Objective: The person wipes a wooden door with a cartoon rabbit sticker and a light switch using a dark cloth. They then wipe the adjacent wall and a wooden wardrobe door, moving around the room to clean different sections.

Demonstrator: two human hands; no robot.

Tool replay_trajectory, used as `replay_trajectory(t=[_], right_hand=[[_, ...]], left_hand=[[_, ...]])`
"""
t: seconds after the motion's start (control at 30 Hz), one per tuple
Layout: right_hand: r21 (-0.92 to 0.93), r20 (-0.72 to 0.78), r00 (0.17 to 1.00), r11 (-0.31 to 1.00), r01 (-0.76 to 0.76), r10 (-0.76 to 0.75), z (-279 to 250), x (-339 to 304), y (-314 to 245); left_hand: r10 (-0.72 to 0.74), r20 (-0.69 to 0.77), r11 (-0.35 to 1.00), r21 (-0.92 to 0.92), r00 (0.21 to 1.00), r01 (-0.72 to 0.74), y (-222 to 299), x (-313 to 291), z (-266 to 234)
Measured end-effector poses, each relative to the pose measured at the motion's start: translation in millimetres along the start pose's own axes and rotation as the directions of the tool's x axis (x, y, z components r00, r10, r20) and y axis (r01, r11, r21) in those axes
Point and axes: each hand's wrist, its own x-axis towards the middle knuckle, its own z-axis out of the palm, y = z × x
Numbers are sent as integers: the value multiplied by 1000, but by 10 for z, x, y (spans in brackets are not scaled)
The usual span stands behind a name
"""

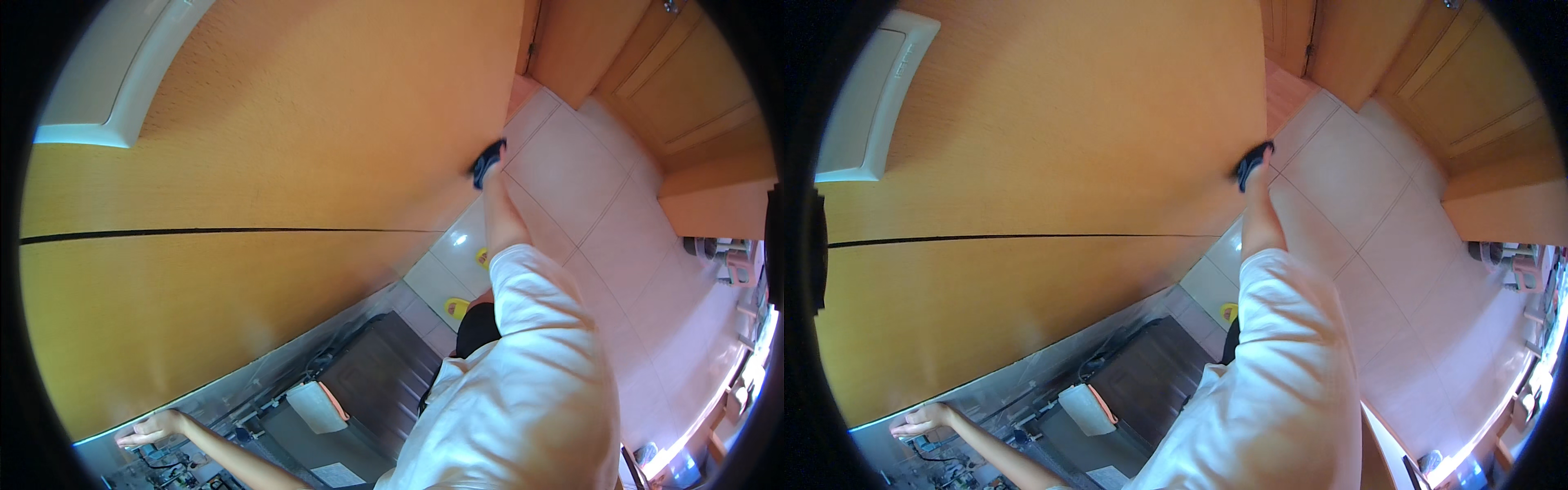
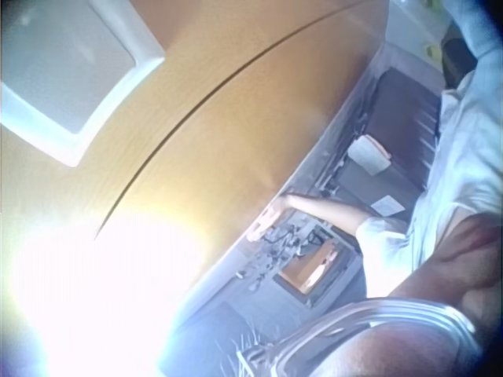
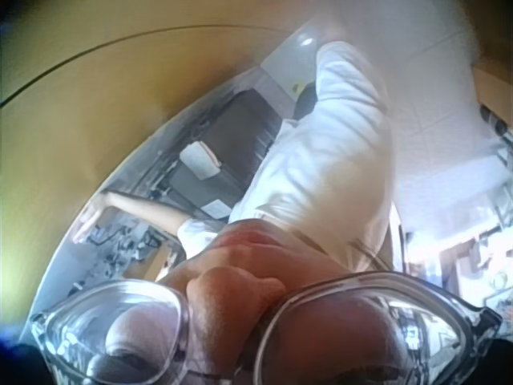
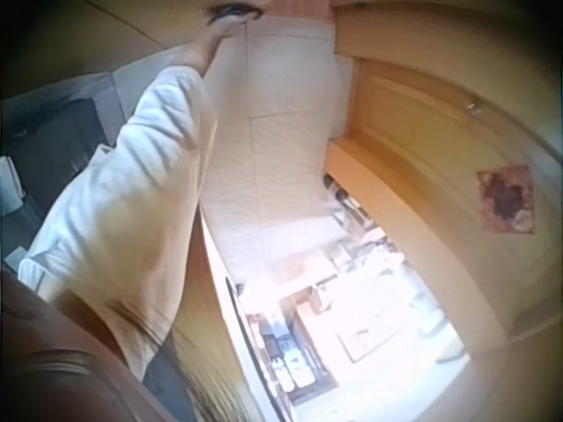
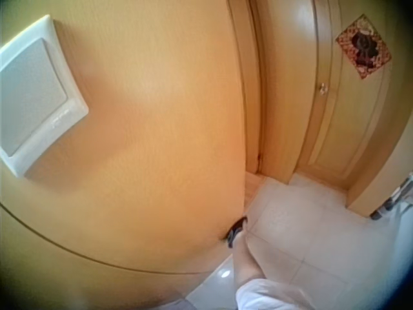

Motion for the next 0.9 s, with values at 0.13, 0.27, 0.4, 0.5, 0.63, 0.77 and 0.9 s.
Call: replay_trajectory(t=[0.13, 0.27, 0.4, 0.5, 0.63, 0.77, 0.9], right_hand=[[133, -197, 970, 985, -114, 139, -596, -1108, 1481], [302, -306, 689, 753, -585, 657, -313, -3329, 2691], [356, -210, 362, 415, -837, 908, 64, -4324, 2687], [322, -215, 615, 649, -689, 759, -150, -3371, 2501], [225, -116, 916, 908, -352, 384, 111, -1717, 1117], [-64, -31, 839, 838, 541, -544, 1378, -668, -398], [-493, 459, 472, 226, 840, -753, 3215, -2287, -1232]], left_hand=[[30, 4, 1000, -4, 1000, -30, 135, 28, 115], [50, 29, 999, -18, 998, -50, 320, -76, 293], [73, 4, 997, 25, 997, -73, 151, 7, 94], [68, 12, 998, -15, 998, -68, 144, 14, 184], [94, -3, 991, 94, 996, -93, -66, 8, -144], [224, -53, 974, 46, 973, -221, 81, 18, 99], [316, -92, 948, 61, 944, -311, -36, -2, -7]])
